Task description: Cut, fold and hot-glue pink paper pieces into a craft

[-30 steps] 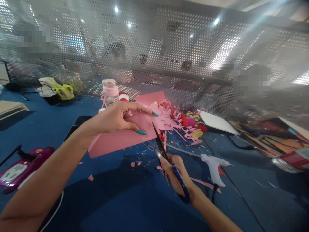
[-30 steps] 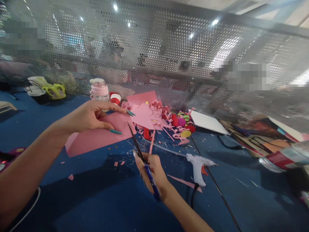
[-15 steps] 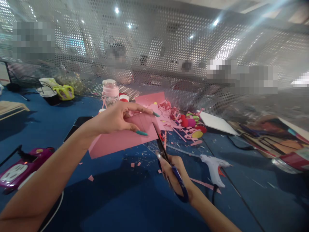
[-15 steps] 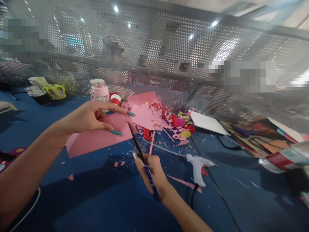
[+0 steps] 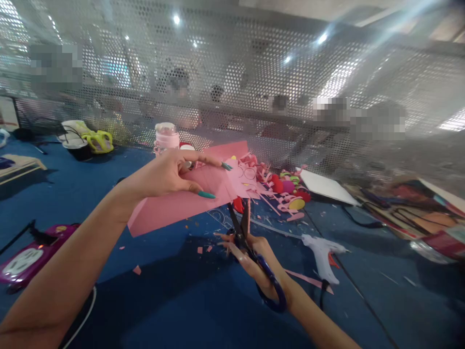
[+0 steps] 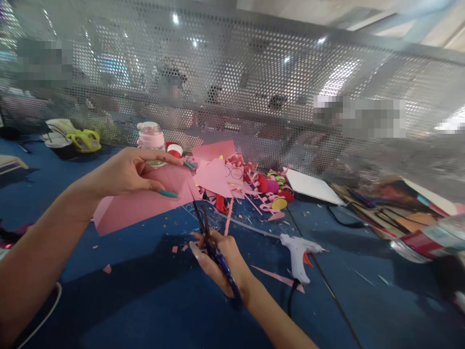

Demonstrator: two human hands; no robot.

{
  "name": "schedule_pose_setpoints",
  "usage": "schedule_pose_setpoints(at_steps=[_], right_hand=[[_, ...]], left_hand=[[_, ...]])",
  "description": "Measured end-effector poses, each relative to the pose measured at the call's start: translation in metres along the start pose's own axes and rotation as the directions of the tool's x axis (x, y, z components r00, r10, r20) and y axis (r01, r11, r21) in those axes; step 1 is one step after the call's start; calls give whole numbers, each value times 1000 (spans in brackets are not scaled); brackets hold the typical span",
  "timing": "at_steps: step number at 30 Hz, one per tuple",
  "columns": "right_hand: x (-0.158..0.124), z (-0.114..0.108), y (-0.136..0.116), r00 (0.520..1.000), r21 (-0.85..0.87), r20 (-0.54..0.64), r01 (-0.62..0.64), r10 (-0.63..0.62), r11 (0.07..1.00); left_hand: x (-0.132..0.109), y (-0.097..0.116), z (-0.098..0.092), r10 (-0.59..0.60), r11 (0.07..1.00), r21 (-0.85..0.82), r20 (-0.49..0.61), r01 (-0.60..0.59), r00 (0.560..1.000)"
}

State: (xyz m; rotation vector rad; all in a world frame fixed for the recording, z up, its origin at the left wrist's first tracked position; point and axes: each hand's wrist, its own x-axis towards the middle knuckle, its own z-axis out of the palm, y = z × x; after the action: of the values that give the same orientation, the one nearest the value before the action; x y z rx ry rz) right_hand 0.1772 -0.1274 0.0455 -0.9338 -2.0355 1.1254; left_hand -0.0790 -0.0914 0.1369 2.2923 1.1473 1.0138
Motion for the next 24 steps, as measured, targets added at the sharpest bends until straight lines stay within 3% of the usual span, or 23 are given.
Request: schedule_pose_setpoints(at_steps=[5,9,12,24], right_hand=[[-3,-1,3,999,65,17,38,-39,997],[-3,-3,-1,999,-14,-25,-25,25,1000],[-3,-3,-5,995,-8,16,-94,94,996],[-4,-1,3,992,16,29,-127,127,992]], left_hand=[[0,3,0,-24,999,23,27,23,999],[1,4,-1,-50,997,54,9,49,999],[1,3,-2,-45,997,69,20,44,999],[6,5,17,25,1000,15,171,-28,985]])
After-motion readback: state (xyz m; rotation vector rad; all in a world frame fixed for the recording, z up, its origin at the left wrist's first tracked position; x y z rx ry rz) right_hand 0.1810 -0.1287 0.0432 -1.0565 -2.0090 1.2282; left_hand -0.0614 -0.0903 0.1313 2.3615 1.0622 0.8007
